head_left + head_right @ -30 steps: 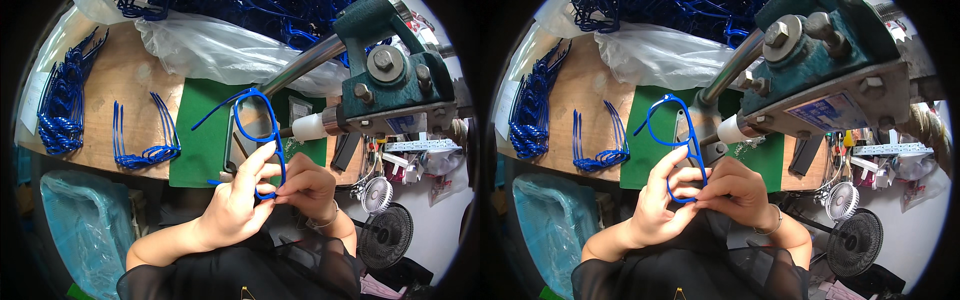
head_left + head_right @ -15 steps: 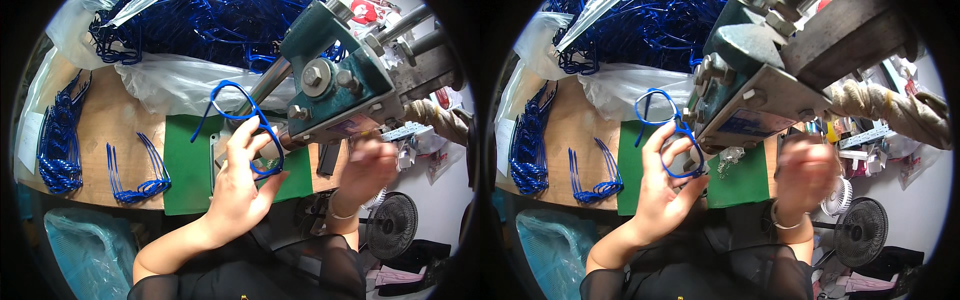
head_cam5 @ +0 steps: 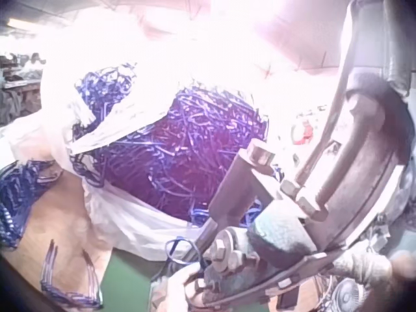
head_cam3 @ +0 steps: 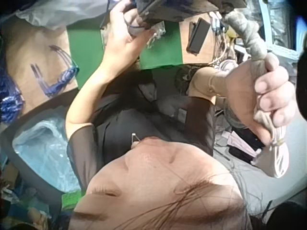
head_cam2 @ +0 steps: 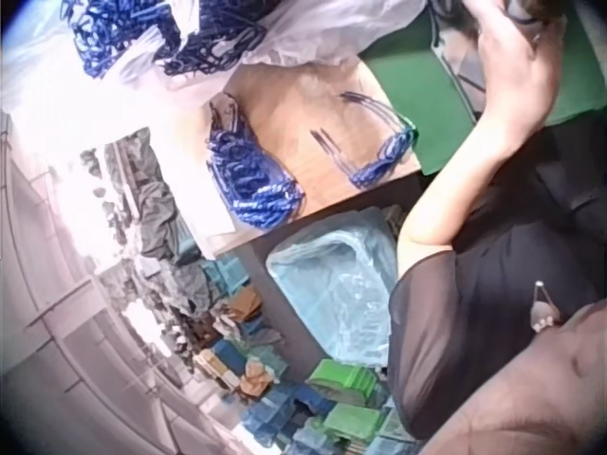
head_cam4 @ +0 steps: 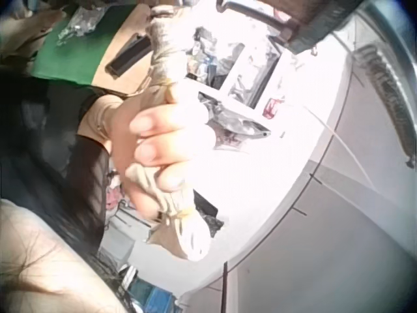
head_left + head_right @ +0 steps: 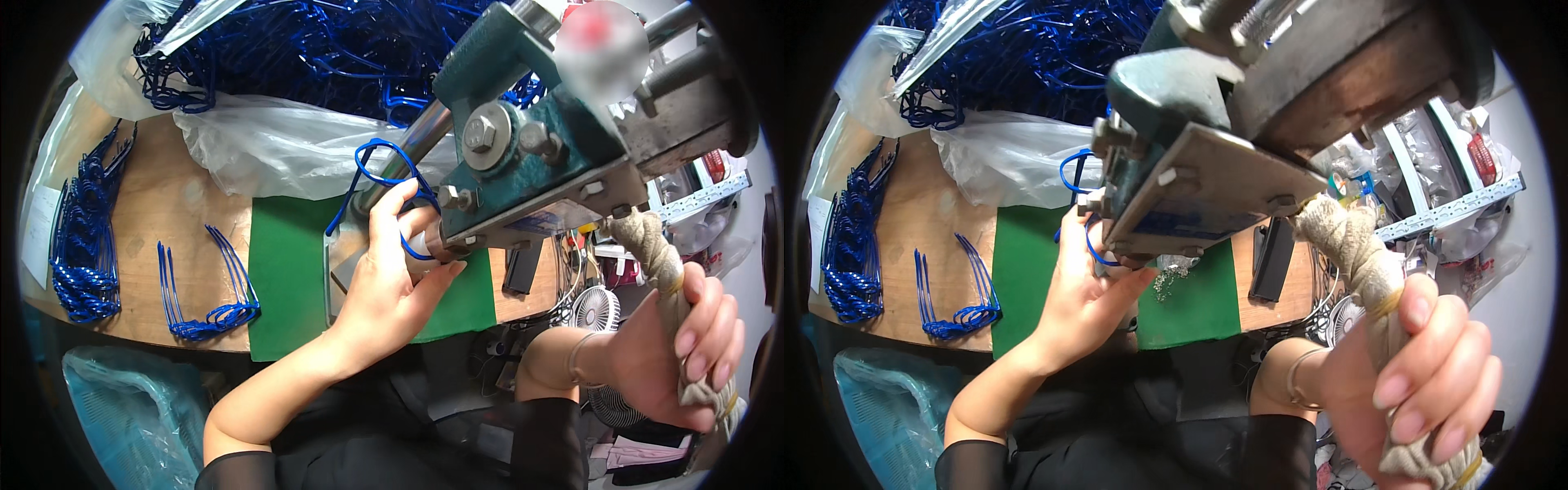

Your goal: The person repeatedly positions blue plastic glasses frames against a rotating grinding wheel, then removes and inspects them. The process is repeated multiple times on the same frames.

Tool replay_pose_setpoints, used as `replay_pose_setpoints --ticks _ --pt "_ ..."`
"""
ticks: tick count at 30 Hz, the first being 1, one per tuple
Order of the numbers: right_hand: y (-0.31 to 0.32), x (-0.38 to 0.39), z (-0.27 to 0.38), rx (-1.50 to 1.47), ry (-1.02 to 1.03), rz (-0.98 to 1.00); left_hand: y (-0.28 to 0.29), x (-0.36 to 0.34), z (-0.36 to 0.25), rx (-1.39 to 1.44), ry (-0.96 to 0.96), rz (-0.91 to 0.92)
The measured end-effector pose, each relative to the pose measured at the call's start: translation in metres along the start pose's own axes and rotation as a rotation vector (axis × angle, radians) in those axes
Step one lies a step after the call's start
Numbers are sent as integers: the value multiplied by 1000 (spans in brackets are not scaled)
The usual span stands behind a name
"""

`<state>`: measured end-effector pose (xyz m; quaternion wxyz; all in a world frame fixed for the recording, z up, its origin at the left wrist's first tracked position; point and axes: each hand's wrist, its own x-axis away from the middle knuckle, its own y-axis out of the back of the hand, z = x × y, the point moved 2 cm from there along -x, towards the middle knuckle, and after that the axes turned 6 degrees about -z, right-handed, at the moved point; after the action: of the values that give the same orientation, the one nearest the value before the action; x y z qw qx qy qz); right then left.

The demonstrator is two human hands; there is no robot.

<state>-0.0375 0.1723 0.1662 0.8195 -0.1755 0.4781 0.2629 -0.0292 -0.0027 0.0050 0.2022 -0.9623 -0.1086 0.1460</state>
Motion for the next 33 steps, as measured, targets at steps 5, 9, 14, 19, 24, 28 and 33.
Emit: replay_pose_setpoints --ticks 5,9,14,19,24,28,33 --pt "-17 23 -11 196 132 -23 3 3 -7 -113 39 42" --pt "-9 5 -2 85 27 81 5 0 -3 -134 -36 42" --pt "-13 -46 -10 88 -143 150 4 7 -11 -453 -176 0" --pt "22 53 -45 484 -110 -278 9 13 -16 -503 -213 -25" --pt "30 216 -111 931 -778 383 30 43 -27 -214 -84 -67" --pt "17 210 -118 1176 -641 577 39 58 -23 45 39 -90" --pt "25 223 -98 1153 -615 533 52 68 -16 182 12 -90"
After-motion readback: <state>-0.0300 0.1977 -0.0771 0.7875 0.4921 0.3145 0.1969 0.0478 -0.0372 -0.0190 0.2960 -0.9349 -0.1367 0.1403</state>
